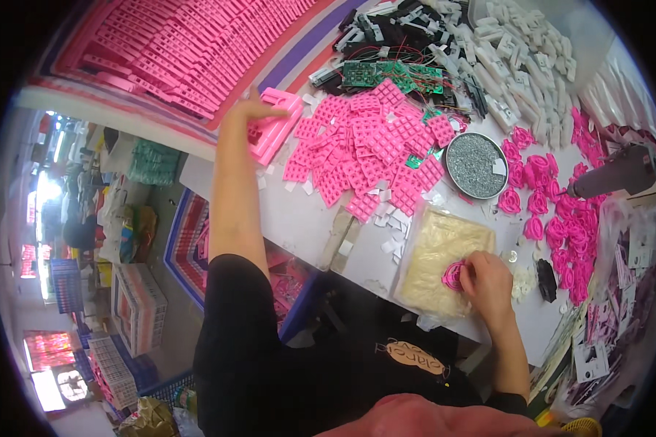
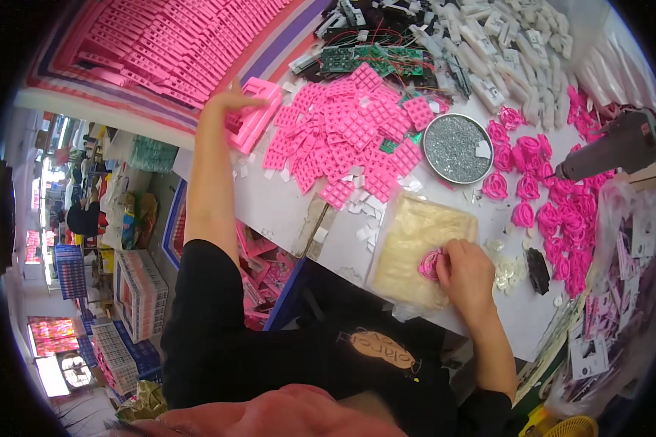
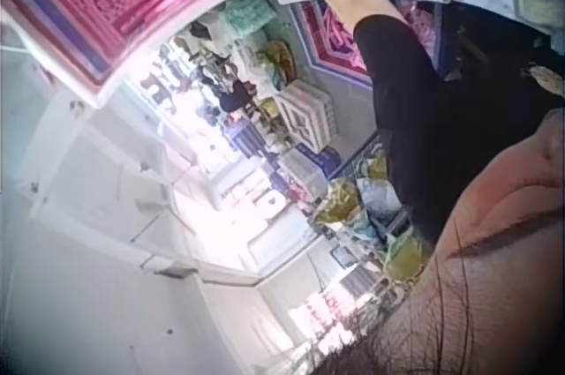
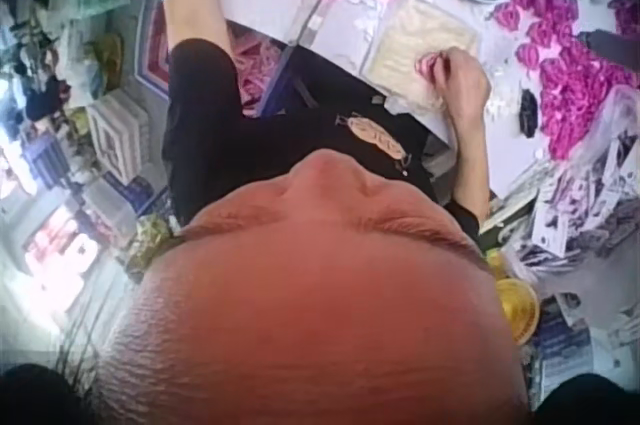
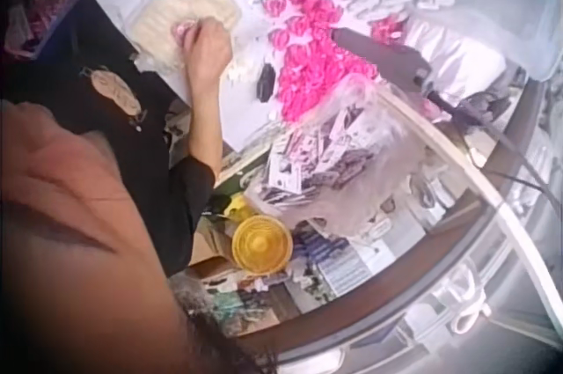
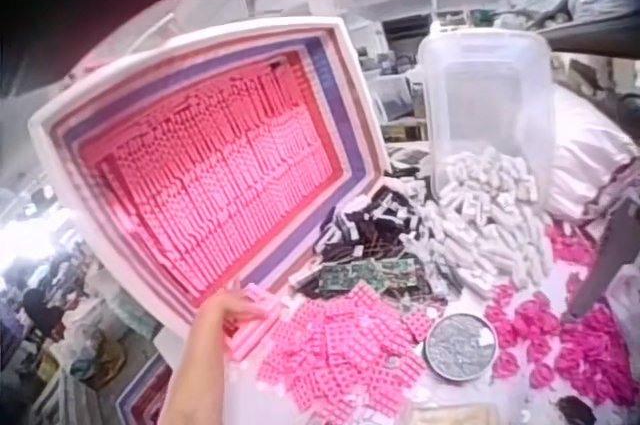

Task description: The recorder is assembling a toy piggy bank safe by gluing electronic components and circuit boards into a plastic housing.

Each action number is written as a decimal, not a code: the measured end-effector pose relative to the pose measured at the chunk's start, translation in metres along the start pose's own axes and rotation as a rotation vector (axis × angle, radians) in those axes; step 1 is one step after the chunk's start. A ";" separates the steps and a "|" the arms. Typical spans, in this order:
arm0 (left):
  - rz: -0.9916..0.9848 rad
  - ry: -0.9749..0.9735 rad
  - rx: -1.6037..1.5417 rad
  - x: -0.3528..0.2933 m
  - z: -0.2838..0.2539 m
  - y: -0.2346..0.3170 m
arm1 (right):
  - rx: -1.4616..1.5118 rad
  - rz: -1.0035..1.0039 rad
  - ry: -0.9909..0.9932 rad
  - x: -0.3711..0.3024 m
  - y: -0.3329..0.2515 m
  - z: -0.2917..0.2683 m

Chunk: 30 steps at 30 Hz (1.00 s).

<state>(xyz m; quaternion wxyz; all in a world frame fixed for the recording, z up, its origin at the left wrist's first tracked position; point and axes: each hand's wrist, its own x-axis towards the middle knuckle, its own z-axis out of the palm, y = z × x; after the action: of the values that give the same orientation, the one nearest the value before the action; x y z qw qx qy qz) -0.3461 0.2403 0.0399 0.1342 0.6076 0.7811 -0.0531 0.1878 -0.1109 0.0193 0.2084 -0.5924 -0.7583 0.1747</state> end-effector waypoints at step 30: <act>0.380 -0.281 -1.513 -0.358 0.092 0.156 | -0.915 0.371 0.567 -0.151 0.295 -0.216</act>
<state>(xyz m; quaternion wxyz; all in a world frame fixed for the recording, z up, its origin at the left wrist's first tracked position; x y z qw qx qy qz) -0.1017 -0.0767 0.0625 0.6147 0.4620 0.4640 0.4398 0.5762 -0.1841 0.0363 0.0920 -0.7693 -0.5544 -0.3038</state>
